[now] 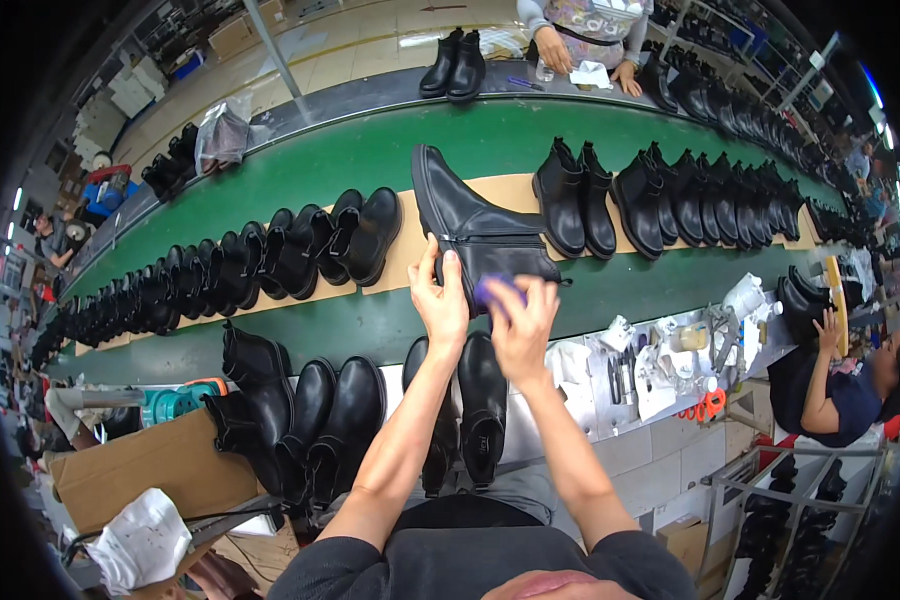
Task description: The person picks up black leather boots from a conveyor belt, wipes them with a white cloth, applies a substance from a white bottle, and polishes them with a purple cloth. The person handles the boots one at a time, rotating them to clean different sides before placing them back on the belt.
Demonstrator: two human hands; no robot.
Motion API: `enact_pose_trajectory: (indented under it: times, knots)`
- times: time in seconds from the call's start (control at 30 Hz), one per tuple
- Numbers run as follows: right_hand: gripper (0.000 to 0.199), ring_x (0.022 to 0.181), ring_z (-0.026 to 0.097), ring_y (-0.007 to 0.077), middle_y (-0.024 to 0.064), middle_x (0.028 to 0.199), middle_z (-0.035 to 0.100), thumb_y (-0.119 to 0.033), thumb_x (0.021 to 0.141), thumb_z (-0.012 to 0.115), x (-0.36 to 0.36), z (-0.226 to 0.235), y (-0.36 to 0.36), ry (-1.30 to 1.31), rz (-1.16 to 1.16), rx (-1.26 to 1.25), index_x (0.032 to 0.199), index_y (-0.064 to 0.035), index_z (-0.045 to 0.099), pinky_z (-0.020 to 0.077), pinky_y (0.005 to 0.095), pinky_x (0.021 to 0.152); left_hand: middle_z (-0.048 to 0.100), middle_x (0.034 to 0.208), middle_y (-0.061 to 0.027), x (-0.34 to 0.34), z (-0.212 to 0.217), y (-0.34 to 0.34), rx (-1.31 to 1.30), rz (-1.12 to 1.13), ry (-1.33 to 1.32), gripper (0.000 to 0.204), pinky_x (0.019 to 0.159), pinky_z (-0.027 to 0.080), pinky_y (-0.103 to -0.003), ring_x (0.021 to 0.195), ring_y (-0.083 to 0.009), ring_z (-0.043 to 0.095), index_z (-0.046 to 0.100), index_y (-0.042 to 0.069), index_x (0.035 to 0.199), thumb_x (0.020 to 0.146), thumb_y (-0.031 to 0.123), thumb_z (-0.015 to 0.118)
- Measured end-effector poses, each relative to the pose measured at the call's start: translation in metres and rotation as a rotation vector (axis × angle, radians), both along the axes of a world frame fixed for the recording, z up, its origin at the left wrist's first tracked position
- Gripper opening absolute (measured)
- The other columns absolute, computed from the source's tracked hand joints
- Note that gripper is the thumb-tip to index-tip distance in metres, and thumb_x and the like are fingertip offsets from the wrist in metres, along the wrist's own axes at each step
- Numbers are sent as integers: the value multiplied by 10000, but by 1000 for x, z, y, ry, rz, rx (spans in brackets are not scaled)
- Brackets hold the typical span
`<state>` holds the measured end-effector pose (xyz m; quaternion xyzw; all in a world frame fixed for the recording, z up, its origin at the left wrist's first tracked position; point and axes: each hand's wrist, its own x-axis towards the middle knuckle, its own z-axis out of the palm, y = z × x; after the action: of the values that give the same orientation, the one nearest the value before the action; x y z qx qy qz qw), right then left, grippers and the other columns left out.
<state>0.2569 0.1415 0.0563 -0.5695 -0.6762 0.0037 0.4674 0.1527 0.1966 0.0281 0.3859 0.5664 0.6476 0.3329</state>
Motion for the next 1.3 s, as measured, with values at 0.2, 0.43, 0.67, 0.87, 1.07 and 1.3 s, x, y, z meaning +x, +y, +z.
enact_pose_trajectory:
  times: [0.2,0.43,0.67,0.87,1.07,1.3]
  knots:
    - [212,865,495,279,100,898,543,-124,761,693,-6,6,1,71,73,32,971,-104,685,376,381,747,495,1084,-110,6,7,-2,-8,36,-62,452,843,421,-298,938,-170,520,508,-7,1313,928,218,583]
    - [241,858,508,256,69,903,539,-117,730,686,-8,9,14,-10,59,145,967,-160,687,371,390,713,532,1077,-36,18,16,5,-50,-44,-453,487,731,444,-232,893,-86,489,396,-12,1391,961,174,528]
    - [274,867,521,289,130,907,510,12,708,698,8,19,36,186,174,226,971,-61,674,444,363,750,576,1115,-98,16,9,26,-168,-150,-858,406,795,505,-301,964,-175,590,374,31,1368,987,169,411]
    - [229,874,531,273,129,949,500,19,734,645,8,39,70,398,187,192,951,-46,681,472,334,768,596,1159,-121,-3,28,35,-556,-386,-1081,438,864,451,-596,1038,-275,599,475,110,1252,973,400,302]
    - [269,917,529,259,95,950,540,-15,702,664,6,43,105,593,406,131,939,-137,705,448,362,795,597,1054,-170,-28,51,42,-624,-541,-1172,421,839,485,-560,979,-290,606,525,30,1154,957,313,283]
    - [267,905,543,272,87,937,559,-7,694,633,-3,37,135,485,485,141,919,-132,706,419,373,809,574,1101,-178,-47,71,43,-606,-609,-1314,363,776,484,-562,965,-297,590,527,55,1140,961,290,317]
